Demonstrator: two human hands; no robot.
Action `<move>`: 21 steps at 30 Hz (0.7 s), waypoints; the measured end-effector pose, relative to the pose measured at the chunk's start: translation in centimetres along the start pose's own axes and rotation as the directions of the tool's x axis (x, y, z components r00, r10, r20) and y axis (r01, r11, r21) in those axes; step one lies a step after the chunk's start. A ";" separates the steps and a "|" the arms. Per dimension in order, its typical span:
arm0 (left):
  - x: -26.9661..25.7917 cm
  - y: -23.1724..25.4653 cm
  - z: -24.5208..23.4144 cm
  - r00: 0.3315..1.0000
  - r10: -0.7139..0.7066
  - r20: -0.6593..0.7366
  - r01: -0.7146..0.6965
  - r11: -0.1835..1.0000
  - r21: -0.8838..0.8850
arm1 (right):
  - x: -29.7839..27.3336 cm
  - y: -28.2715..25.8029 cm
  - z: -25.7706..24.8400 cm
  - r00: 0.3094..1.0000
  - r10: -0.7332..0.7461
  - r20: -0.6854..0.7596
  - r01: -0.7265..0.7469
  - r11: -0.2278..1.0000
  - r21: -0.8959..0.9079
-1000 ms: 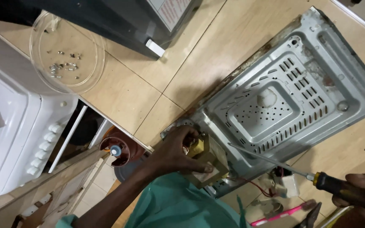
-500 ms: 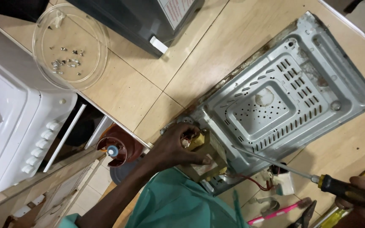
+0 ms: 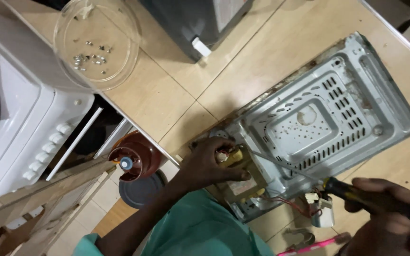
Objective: Disassembling a microwave oven to remove or repair internal components like the transformer using a screwdriver.
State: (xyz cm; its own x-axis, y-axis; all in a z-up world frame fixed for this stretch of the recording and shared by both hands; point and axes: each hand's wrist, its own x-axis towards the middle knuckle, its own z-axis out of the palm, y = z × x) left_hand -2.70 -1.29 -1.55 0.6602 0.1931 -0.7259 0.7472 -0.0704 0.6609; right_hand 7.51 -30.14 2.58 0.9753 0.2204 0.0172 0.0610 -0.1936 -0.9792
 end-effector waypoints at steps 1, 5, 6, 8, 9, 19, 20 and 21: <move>-0.3 0.1 0.0 1.000 -0.003 -0.006 0.003 1.000 -0.006 | 0.1 -2.5 2.1 1.000 -0.001 0.009 0.001 1.000 0.000; -0.8 -0.5 0.3 0.991 0.113 -0.067 -0.110 0.993 0.052 | 0.3 -8.9 7.0 0.998 0.065 -0.022 -0.069 0.951 -0.300; -0.8 -0.8 0.5 0.975 0.205 -0.086 -0.200 0.978 0.063 | 0.3 -9.6 7.3 0.996 0.079 0.029 -0.067 0.953 -0.294; -1.3 -0.6 0.3 0.976 0.206 -0.076 -0.202 0.977 0.061 | 0.6 -7.8 7.1 0.994 -0.022 0.103 0.048 0.965 -0.259; -1.5 -0.5 0.2 0.975 0.212 -0.064 -0.207 0.976 0.069 | 0.8 -6.9 7.0 0.978 -0.127 0.165 0.161 0.965 -0.209; -2.0 1.3 -1.4 0.996 0.037 0.080 -0.041 0.998 0.041 | 0.9 -7.0 8.5 0.961 -0.156 0.229 0.206 0.955 -0.212; -1.9 1.3 -1.5 0.994 0.042 0.097 -0.046 0.998 0.040 | 0.8 -7.4 8.8 0.972 -0.112 0.208 0.157 0.963 -0.217; -1.7 1.4 -1.5 0.992 0.048 0.114 -0.053 0.998 0.039 | 0.7 -7.7 9.2 0.980 -0.069 0.186 0.110 0.969 -0.221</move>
State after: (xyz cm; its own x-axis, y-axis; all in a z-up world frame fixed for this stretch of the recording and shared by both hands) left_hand -2.91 -0.22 0.90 0.6997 0.0765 -0.7104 0.7138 -0.1183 0.6903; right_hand 5.77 -19.71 8.31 0.9122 0.4071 0.0472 0.2137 -0.3744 -0.9023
